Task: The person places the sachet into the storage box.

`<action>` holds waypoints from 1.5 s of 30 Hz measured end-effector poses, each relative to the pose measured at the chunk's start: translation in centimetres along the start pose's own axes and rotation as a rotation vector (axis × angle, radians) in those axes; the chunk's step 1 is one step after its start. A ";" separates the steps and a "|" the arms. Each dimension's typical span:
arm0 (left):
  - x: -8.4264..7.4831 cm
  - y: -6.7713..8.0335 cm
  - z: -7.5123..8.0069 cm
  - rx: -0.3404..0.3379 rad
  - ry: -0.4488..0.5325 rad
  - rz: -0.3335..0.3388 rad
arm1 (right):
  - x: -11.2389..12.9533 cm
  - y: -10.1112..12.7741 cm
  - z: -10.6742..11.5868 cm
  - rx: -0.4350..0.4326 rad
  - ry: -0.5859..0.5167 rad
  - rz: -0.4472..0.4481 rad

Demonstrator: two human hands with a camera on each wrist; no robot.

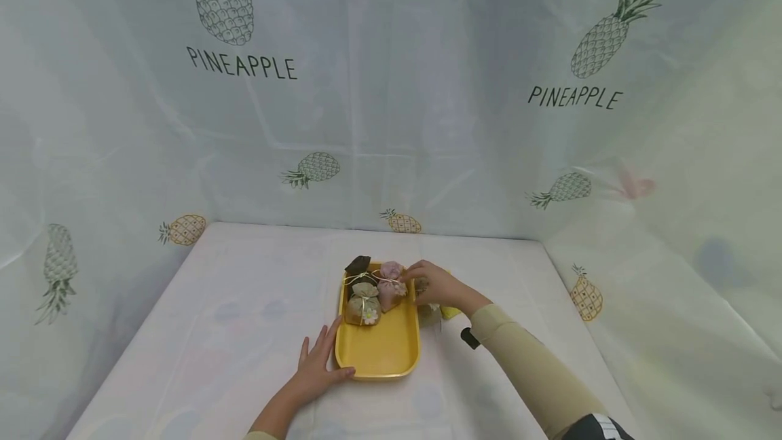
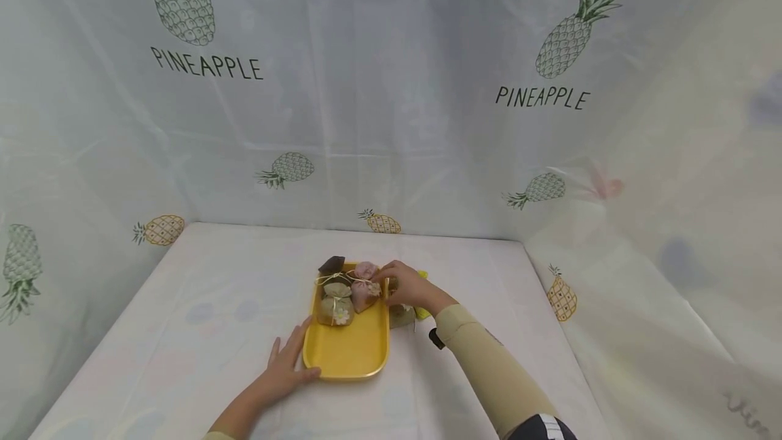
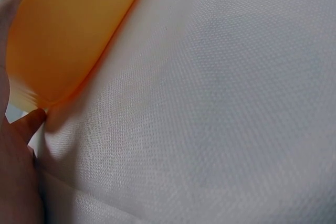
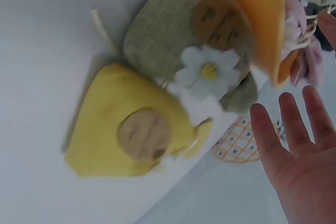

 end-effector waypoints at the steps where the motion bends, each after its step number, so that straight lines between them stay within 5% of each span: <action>1: 0.0 0.0 0.0 0.001 0.003 -0.002 | -0.3 0.3 0.2 -0.007 -0.005 -0.023; 12: 0.0 0.1 0.1 -0.024 0.003 -0.048 | -4.1 3.2 1.5 -0.087 0.006 -0.156; 26: -0.3 0.3 0.1 -0.001 -0.005 -0.004 | -7.1 5.2 1.3 -0.098 0.009 -0.351; 45: -0.1 0.0 0.0 0.014 0.007 0.027 | -9.0 6.5 0.4 -0.121 -0.032 -0.335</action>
Point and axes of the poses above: each hand's wrist, its own y-axis away from the middle knuckle, its own z-axis out of the back of the hand, x = y × z, the point moved 3 cm from there along -y, towards the middle knuckle, and after that the axes turned 11 degrees about z, right-handed, at the moved point
